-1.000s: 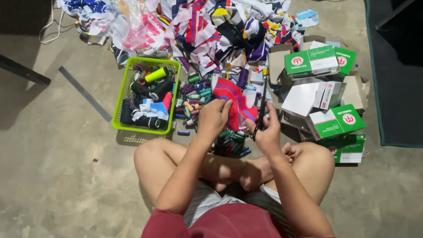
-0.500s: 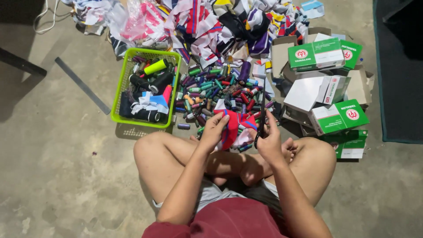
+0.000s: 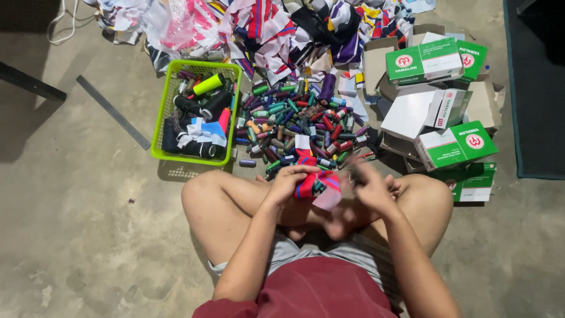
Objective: The person trims excess material and loose threads from a textile item using scissors.
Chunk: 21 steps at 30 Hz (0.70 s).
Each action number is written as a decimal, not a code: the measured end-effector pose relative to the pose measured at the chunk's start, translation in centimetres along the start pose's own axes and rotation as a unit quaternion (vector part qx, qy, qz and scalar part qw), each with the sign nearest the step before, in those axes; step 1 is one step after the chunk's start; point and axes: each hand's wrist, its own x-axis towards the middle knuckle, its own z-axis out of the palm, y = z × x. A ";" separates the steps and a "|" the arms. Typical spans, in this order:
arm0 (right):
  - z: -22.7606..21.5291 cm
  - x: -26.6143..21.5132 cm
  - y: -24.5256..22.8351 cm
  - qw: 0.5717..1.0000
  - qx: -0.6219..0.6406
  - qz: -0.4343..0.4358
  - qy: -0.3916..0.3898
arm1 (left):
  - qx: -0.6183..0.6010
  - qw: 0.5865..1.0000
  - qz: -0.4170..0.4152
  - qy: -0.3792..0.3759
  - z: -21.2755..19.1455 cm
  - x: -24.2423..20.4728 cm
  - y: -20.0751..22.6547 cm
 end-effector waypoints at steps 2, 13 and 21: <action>-1.9 1.7 3.7 0.985 0.082 0.009 0.152 | -0.061 0.998 0.016 0.010 -0.8 0.6 0.9; 0.2 -3.6 0.8 0.919 0.330 0.212 0.050 | -0.011 0.997 0.043 0.057 2.3 -1.5 3.3; 5.7 -6.8 -1.6 0.853 0.472 0.220 0.023 | 0.157 0.980 0.064 0.103 2.5 -1.9 5.4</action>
